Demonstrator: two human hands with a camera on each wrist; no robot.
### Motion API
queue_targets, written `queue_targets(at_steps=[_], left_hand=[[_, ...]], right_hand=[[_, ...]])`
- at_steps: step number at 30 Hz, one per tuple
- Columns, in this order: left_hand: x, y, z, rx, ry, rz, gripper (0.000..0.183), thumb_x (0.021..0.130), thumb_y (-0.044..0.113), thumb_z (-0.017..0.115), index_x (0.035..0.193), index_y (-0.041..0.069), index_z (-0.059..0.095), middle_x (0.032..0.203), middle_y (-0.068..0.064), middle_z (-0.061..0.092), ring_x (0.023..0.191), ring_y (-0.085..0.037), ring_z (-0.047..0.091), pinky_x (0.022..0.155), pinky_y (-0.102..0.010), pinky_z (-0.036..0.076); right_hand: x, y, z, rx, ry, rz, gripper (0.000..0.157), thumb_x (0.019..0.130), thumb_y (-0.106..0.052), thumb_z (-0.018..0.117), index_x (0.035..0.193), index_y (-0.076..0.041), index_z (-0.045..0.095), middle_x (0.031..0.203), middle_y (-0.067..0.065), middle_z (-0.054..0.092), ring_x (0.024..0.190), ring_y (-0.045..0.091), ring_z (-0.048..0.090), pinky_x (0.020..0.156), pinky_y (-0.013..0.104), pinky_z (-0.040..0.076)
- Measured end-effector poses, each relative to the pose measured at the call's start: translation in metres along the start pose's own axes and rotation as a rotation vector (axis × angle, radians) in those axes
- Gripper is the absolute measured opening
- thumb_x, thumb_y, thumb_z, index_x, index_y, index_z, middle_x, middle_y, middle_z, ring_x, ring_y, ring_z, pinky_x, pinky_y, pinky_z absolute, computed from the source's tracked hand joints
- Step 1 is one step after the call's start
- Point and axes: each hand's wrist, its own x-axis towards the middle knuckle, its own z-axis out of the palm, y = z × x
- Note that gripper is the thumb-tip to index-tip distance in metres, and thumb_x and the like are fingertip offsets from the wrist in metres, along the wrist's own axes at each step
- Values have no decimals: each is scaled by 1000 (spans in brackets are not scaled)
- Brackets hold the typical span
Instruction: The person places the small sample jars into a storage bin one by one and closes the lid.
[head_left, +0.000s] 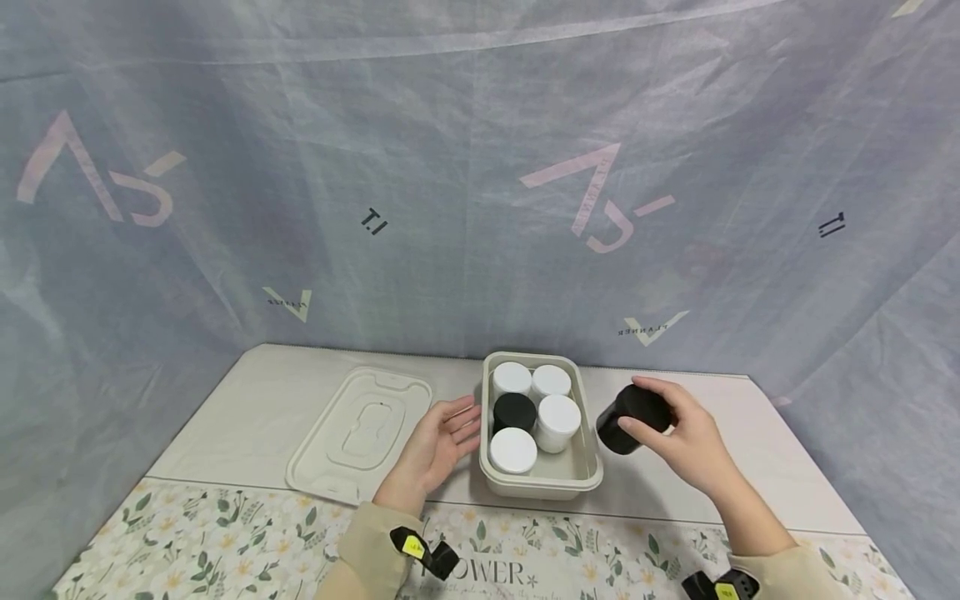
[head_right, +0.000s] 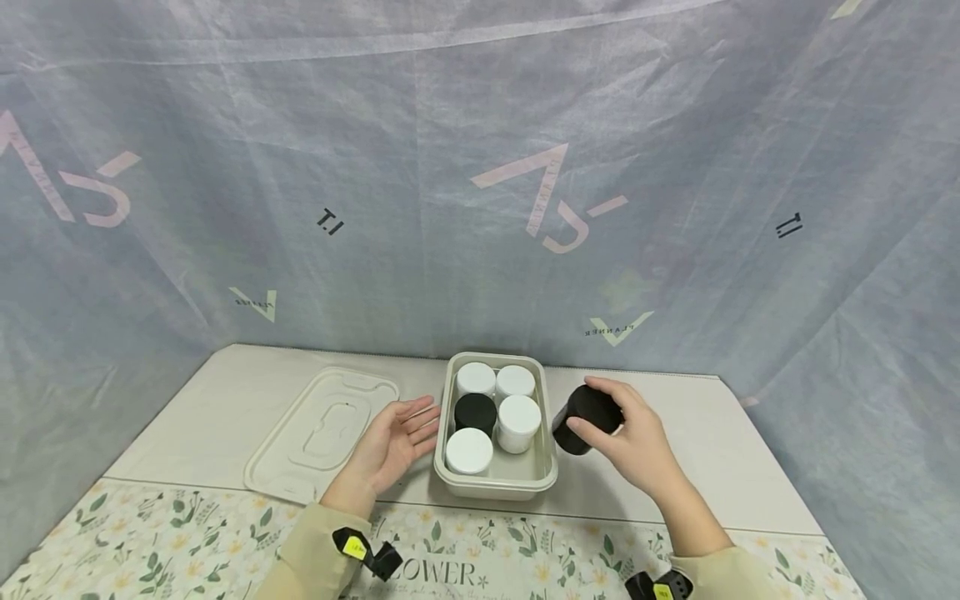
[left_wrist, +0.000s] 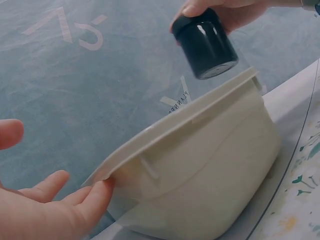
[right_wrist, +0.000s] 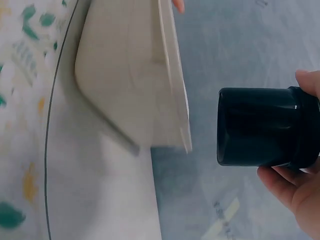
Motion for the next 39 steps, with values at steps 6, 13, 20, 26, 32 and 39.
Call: queue_targets(at_steps=[6,13,20,26,32,39], left_hand=[[1,-1,3,-28,3,-5,59,98,26,33,146,-6,22,150,-28,27,139,-36,31,116,-47,27],[3,-4,4,-22,9,-1,59,98,26,32,147,-5,21,150,-28,26,138,-34,33,116,-47,27],[4,-6,3,-19,14,2,59,98,27,33,147,-5,22,150,-28,27,139,-36,32,116,-46,28],[5,-7,2,-13,10,6,59,98,27,34,147,-5,22,150,-29,26,140,-37,29,116,-48,26],[5,-8,2,-7,13,3,59,99,27,34,147,-4,22,151,-28,26,140,-37,29,116,-48,26],[5,-8,2,-1,24,-4,59,99,27,36,147,-3,23,151,-27,26,141,-36,29,116,-48,25]], right_hand=[[6,-12,16,51,-40,-96,56,78,-14,78,130,-14,55,124,7,58,93,-2,53,71,15,50],[4,-16,37,72,-95,-164,54,78,-17,78,128,-15,56,123,4,59,103,10,58,79,20,53],[-1,-16,55,18,-153,-178,55,78,-25,78,126,-12,56,126,4,58,110,22,60,83,32,55],[-5,-11,63,-41,-187,-188,58,77,-32,79,125,-9,57,123,4,59,105,21,61,80,33,55],[-8,-5,71,-86,-237,-183,59,76,-42,76,124,-11,59,121,2,60,108,22,59,84,38,53],[-12,-4,76,-166,-240,-220,53,82,-44,69,122,-11,62,122,5,61,115,26,56,93,46,49]])
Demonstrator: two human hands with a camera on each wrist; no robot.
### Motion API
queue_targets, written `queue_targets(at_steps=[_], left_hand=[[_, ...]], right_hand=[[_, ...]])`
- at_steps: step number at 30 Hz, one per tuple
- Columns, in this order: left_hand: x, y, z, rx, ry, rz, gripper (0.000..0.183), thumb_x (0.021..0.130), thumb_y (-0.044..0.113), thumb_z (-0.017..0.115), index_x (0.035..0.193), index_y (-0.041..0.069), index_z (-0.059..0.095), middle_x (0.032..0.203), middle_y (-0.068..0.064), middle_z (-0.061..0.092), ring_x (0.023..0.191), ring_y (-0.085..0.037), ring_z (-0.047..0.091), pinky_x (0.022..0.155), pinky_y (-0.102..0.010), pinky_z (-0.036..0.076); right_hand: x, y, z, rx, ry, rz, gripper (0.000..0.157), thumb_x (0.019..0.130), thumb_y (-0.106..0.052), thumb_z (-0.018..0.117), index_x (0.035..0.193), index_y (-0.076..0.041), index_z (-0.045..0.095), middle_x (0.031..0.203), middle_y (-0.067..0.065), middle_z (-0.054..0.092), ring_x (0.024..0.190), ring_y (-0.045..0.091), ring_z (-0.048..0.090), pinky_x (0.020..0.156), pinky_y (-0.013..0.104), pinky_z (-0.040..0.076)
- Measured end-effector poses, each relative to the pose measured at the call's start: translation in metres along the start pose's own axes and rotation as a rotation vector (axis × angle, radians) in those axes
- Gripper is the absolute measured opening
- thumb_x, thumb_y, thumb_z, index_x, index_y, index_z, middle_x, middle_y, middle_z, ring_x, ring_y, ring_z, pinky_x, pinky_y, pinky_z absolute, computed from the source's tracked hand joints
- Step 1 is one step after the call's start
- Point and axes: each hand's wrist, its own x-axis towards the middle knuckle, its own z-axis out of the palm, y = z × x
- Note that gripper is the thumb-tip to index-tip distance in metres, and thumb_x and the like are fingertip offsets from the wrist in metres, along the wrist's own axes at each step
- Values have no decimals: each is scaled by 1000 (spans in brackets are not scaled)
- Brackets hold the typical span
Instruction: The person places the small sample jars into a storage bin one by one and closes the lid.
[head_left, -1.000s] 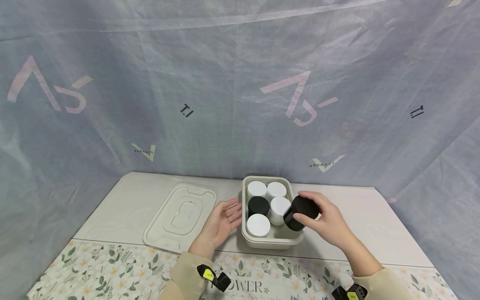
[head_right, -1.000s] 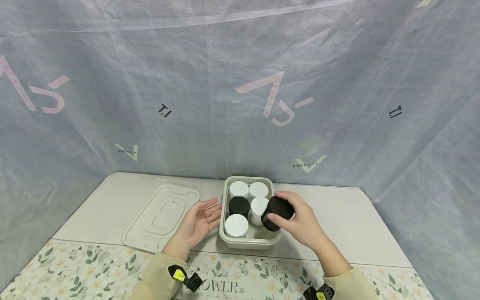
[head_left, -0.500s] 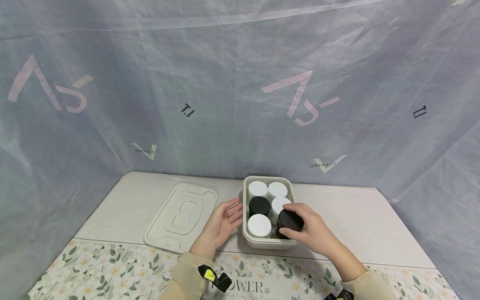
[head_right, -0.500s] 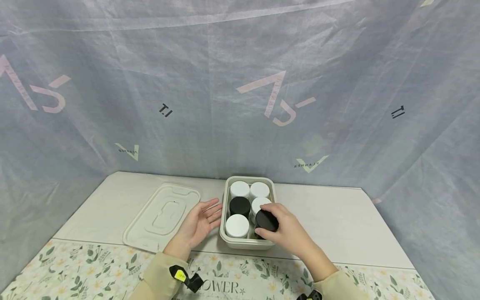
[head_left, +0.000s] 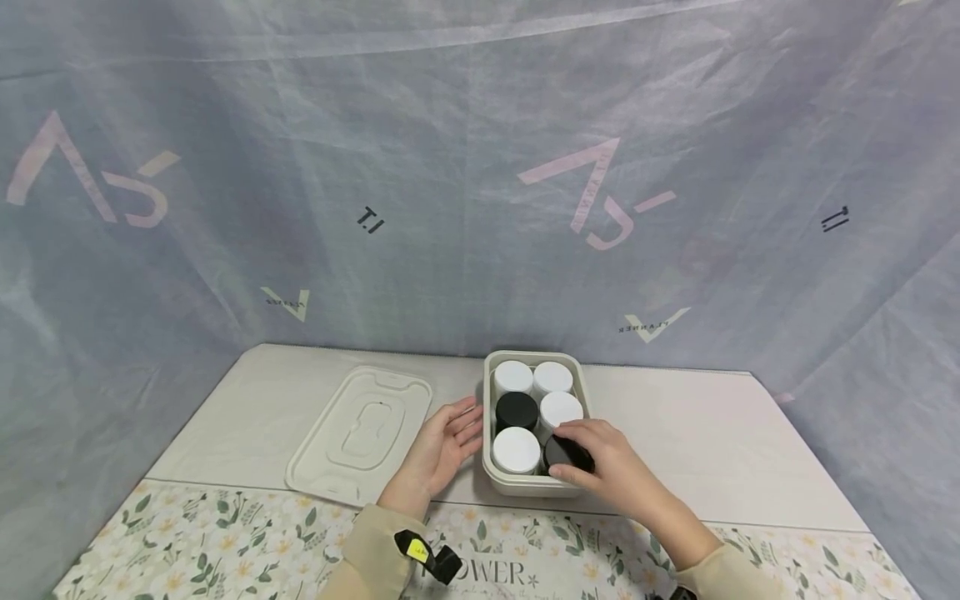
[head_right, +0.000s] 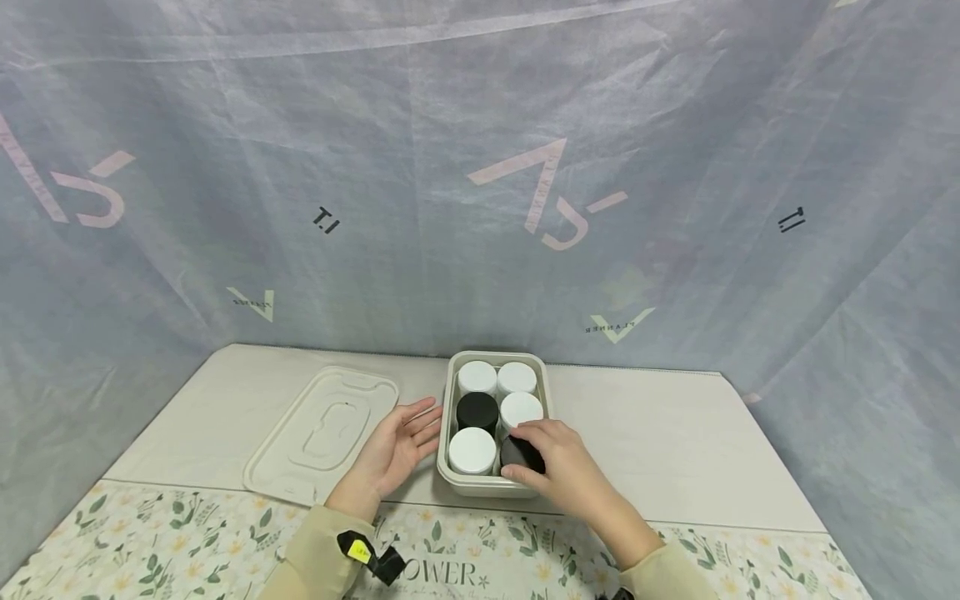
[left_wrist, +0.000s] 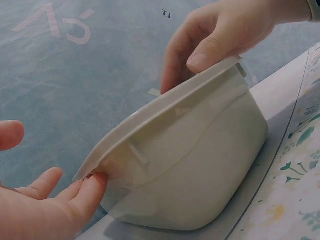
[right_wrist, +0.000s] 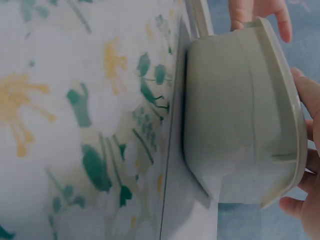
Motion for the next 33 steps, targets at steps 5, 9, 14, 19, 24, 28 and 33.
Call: queue_targets(at_steps=[5,9,14,19,24,28,33], left_hand=[[0,1,0,2,5,1,59,99,27,36,147,-4,23,151,-27,26,140,-36,29,116,-47,26],[1,1,1,10,4,3,59,99,26,35,147,-4,21,151,-27,26,140,-36,29,116,-47,27],[3,0,0,39,-2,14,59,99,27,37,147,-4,23,151,-27,27,139,-36,31,115,-47,29],[0,-2,-7,200,50,23,53,99,22,40,144,-4,29,147,-28,34,132,-36,42,108,-45,40],[-6,6,-17,476,171,85,51,96,21,48,140,-3,39,140,-26,44,124,-39,50,101,-44,47],[-11,21,-30,680,256,142,50,95,22,50,139,2,41,138,-20,48,122,-36,51,101,-45,47],[-18,40,-50,939,330,194,49,97,24,49,140,3,41,141,-19,45,126,-36,48,102,-48,45]], right_hand=[[0,0,-1,-53,-3,-7,53,84,-44,67,124,-9,62,131,11,57,121,32,52,97,53,45],[3,3,-1,-81,-36,12,59,86,-46,64,131,-8,56,141,14,48,130,37,44,104,60,35],[7,6,0,-100,-87,50,63,90,-51,56,136,-9,51,145,13,44,135,35,39,110,61,26],[13,3,0,-28,-78,63,63,91,-49,57,137,-6,50,145,15,44,134,38,39,110,62,26],[27,-12,-1,198,-65,116,62,92,-44,57,140,-8,45,146,14,42,136,35,38,107,56,36],[46,-31,0,371,-45,164,58,92,-41,58,140,-11,45,143,11,47,133,30,43,105,51,41],[70,-61,7,628,-63,270,55,94,-30,58,141,-7,42,144,14,45,132,31,44,109,46,38]])
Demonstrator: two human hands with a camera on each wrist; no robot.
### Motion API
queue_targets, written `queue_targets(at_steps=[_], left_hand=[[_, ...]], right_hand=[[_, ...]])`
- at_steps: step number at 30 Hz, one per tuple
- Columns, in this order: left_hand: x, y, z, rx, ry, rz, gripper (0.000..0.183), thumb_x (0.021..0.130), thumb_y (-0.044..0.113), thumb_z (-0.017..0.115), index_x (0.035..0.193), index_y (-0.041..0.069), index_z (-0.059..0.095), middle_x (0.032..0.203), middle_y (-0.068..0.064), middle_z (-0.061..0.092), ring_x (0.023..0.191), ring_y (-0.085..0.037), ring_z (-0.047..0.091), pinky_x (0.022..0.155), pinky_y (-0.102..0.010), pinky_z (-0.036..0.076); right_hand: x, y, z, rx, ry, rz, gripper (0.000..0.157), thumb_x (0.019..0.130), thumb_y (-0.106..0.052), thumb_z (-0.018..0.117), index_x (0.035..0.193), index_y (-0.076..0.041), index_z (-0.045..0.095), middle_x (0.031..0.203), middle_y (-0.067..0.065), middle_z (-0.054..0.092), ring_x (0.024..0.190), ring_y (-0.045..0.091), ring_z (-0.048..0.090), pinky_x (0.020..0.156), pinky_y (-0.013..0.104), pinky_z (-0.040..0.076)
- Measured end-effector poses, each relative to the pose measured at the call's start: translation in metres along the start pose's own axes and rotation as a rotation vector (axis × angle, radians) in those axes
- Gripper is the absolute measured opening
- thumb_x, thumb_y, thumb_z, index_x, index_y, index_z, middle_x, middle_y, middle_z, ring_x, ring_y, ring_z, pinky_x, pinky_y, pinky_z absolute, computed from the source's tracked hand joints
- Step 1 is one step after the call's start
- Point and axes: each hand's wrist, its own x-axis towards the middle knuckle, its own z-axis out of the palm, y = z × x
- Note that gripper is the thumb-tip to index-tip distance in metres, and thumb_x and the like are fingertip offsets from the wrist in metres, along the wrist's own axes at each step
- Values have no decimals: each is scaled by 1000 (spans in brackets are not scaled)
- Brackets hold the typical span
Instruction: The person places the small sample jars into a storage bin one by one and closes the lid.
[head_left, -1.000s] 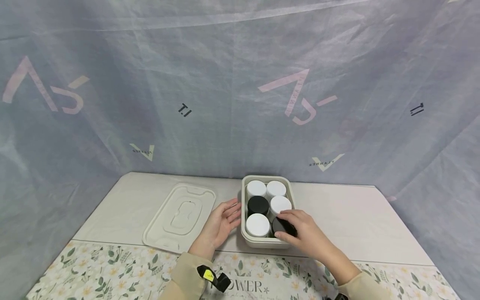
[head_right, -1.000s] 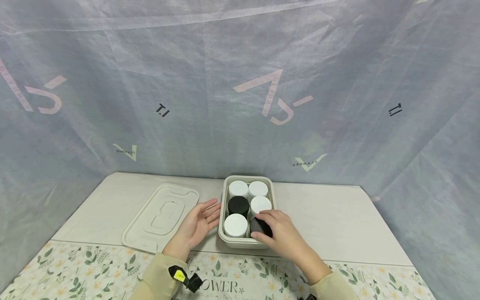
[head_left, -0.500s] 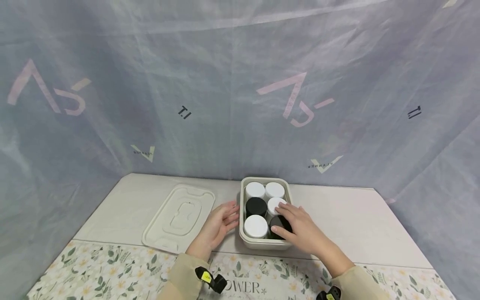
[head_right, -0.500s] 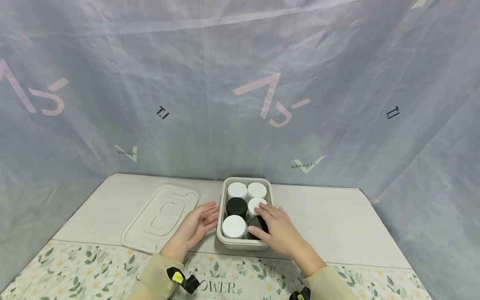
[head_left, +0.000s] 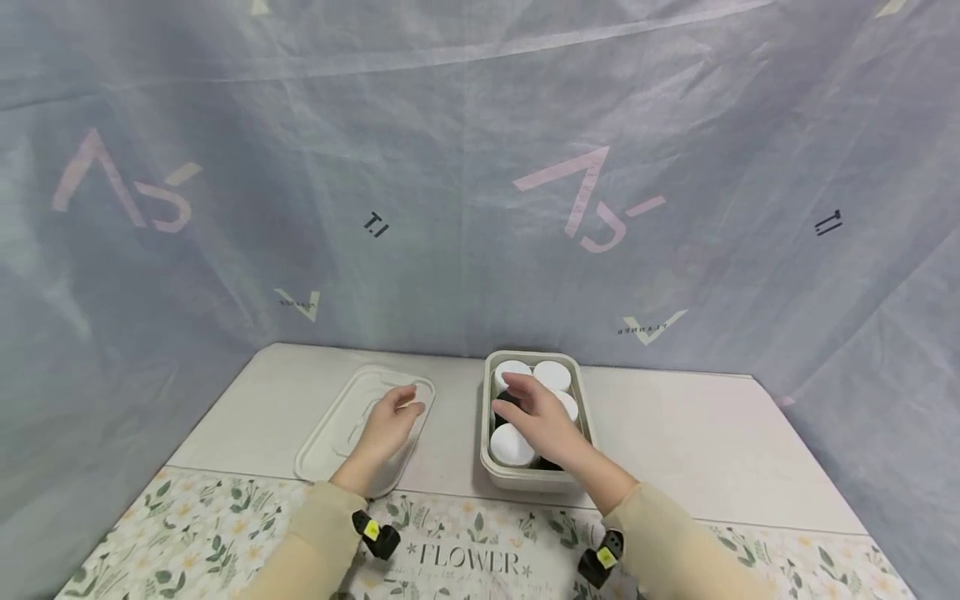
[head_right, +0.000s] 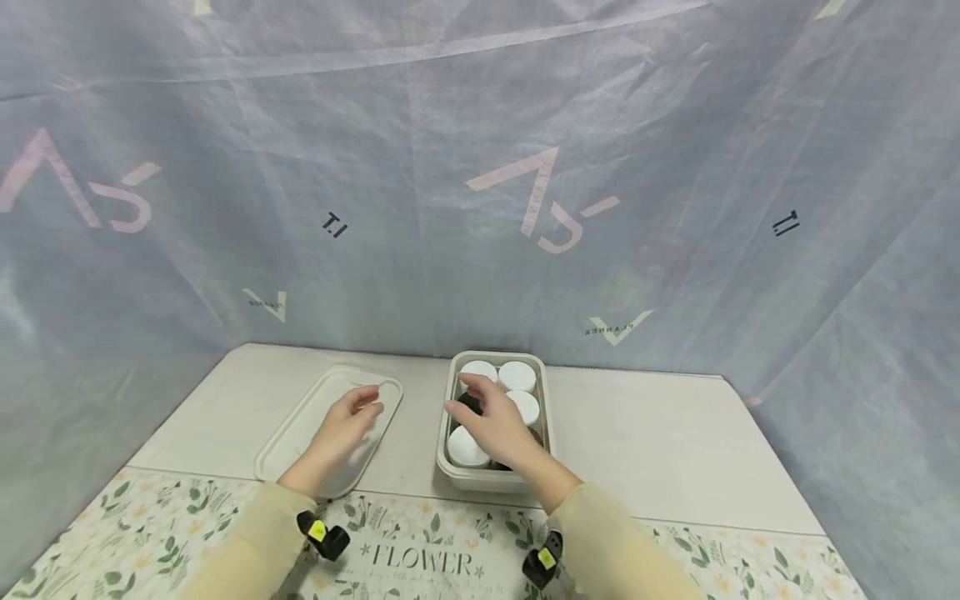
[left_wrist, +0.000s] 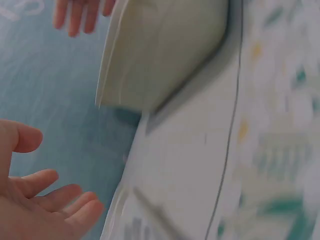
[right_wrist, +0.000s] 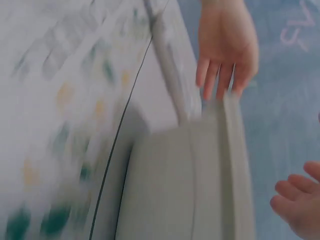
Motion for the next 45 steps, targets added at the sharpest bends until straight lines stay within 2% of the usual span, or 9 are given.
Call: queue_targets(at_steps=[5,12,16,22,26,31,36,41,45], left_hand=[[5,-9,-28,144,43,27,51,97,25,47,142,2,38,145,-22,40,131,-41,41,105,-53,40],[9,-18,-61,314,42,19,56,98,25,43,144,-4,31,147,-29,31,135,-47,31,110,-58,30],[7,-25,-79,372,22,-26,58,98,25,41,144,-8,27,147,-32,29,136,-48,26,113,-58,25],[0,-34,-99,393,-25,-119,62,99,29,39,145,-10,23,145,-35,28,132,-52,30,109,-60,29],[-1,-36,-104,354,-85,-174,65,100,32,37,146,-9,17,148,-35,21,134,-53,23,110,-62,25],[3,-40,-104,343,-128,-199,67,100,34,36,146,-10,17,149,-36,17,136,-53,20,111,-63,22],[6,-43,-104,342,-125,-202,65,100,32,38,145,-12,19,145,-37,25,132,-52,29,109,-61,29],[3,-38,-109,319,-128,-189,62,99,30,40,143,-12,25,143,-37,30,129,-51,35,105,-59,35],[0,-37,-114,295,-101,-173,56,98,19,45,140,-15,29,137,-38,38,125,-50,41,98,-55,44]], right_hand=[[11,-19,27,149,-33,97,57,95,-30,55,143,-5,38,147,14,41,134,31,43,109,46,38],[20,-26,69,227,-74,113,61,93,-32,56,144,-6,36,148,15,39,134,32,42,109,46,39],[22,-27,93,271,-97,168,63,93,-34,56,145,-6,35,147,16,39,133,33,42,109,48,38],[20,-24,123,350,-109,273,69,90,-34,56,147,-5,29,151,20,31,136,39,35,111,53,31],[21,-17,135,373,-100,350,78,88,-38,57,150,-6,21,153,23,24,140,42,26,113,59,25],[24,-10,143,417,-81,404,85,86,-38,60,151,-2,17,153,27,20,141,45,19,113,61,17],[28,-2,146,495,-100,425,88,86,-35,60,150,1,13,154,28,17,141,45,19,114,57,24],[30,4,143,557,-99,432,88,85,-31,61,150,2,11,154,29,13,141,46,18,113,54,27],[30,4,138,568,-100,432,88,85,-30,61,150,2,11,152,31,14,139,49,21,113,55,27]])
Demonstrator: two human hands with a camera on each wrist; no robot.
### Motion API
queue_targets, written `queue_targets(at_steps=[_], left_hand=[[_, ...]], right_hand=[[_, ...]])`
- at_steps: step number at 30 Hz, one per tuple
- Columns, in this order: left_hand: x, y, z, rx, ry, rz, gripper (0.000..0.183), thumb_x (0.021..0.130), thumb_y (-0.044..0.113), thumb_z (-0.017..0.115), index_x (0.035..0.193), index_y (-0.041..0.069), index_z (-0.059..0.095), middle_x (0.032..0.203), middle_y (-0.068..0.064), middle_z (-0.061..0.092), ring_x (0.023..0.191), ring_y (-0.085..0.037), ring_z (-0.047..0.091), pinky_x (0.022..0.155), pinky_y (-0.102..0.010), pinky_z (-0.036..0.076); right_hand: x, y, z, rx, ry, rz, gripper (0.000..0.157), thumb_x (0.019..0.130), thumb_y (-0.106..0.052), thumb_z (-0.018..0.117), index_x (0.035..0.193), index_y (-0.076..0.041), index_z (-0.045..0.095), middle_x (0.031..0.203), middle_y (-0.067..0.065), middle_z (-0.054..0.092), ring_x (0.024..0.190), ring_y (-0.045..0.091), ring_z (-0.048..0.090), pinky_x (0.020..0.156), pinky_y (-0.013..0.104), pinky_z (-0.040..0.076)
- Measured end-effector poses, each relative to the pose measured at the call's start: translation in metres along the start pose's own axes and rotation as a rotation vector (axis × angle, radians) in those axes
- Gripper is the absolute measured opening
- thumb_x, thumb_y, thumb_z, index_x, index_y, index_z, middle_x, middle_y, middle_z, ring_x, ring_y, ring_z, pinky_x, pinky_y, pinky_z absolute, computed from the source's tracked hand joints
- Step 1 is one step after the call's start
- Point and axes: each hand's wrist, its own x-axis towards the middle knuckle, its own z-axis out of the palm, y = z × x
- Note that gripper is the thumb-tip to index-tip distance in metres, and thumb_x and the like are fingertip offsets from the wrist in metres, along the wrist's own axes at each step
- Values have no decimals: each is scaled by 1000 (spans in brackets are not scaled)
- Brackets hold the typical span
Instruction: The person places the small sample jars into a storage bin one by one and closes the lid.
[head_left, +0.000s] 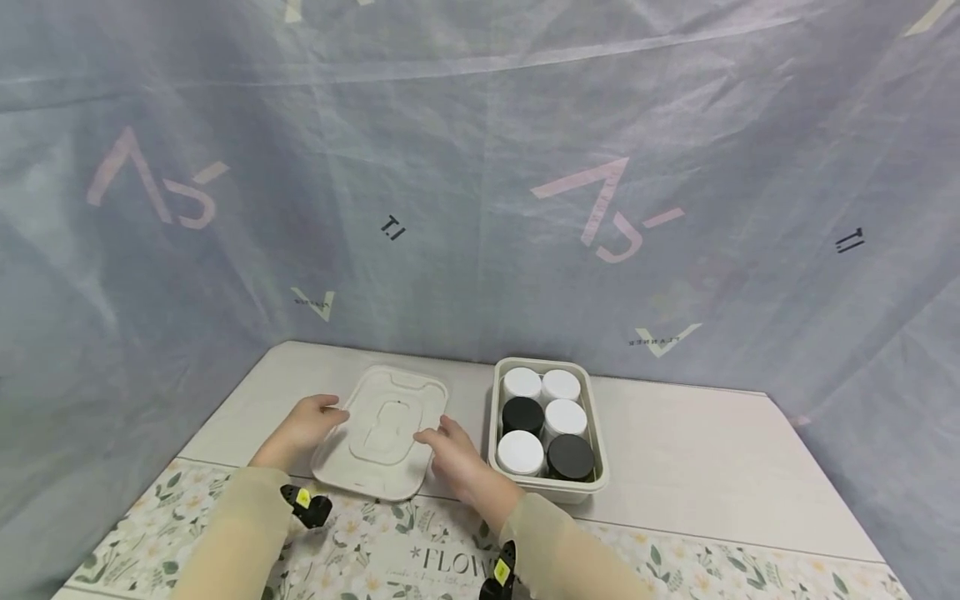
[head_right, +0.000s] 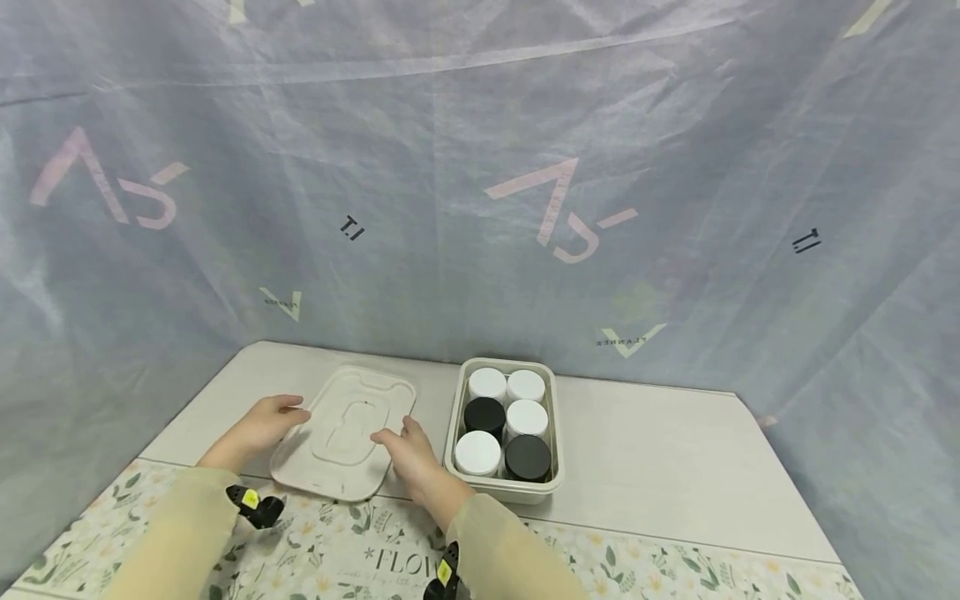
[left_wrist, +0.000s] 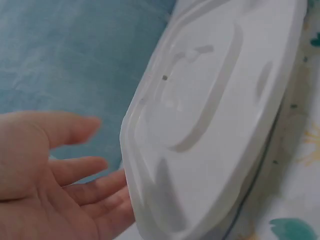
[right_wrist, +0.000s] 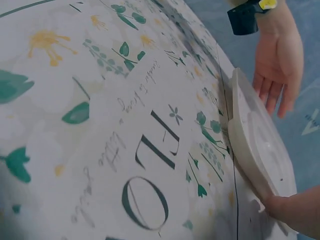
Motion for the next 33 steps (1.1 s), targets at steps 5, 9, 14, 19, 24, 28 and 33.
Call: queue_targets(at_steps=[5,9,14,19,24,28,33], left_hand=[[-3,-2,-4,-29,46,49,50,95,10,50,135,-17,38,129,-35,48,115,-43,52,87,-42,54],[-5,0,-3,-89,46,88,45,94,11,50,132,-13,45,125,-31,53,104,-33,60,76,-34,57],[-13,13,-2,-230,3,86,48,97,15,47,138,-8,39,130,-30,50,108,-34,60,80,-38,58],[-25,34,0,-290,18,115,52,98,21,49,142,-3,36,134,-29,49,117,-37,56,84,-40,56],[-33,55,9,-337,26,175,54,97,29,53,143,2,38,137,-25,48,120,-36,53,86,-39,55],[-36,67,21,-379,28,187,52,99,31,50,142,4,40,136,-22,50,117,-33,54,85,-36,55],[-38,75,36,-527,6,153,50,101,37,42,142,9,41,141,-15,47,112,-22,57,85,-29,53]], right_hand=[[-4,-1,-5,19,-5,5,88,85,-29,60,150,2,10,152,33,13,140,49,17,114,58,22],[-6,-1,-7,14,0,1,87,85,-29,60,150,2,11,152,32,13,139,50,16,113,61,21],[-10,-5,-4,-85,24,6,84,85,-31,60,150,-1,17,153,28,17,140,47,18,113,61,21],[-18,-19,2,-163,-18,-63,69,89,-37,57,149,-16,30,155,17,23,143,41,19,112,62,21],[-22,-41,11,-169,-126,-195,55,95,-40,50,145,-18,39,154,9,30,143,32,25,115,55,24],[-21,-52,17,-144,-94,-222,50,97,-40,49,139,-15,47,147,8,42,135,28,40,108,48,38],[-19,-57,19,-76,85,-233,41,91,-40,59,120,-10,61,125,9,58,108,21,58,83,33,53]])
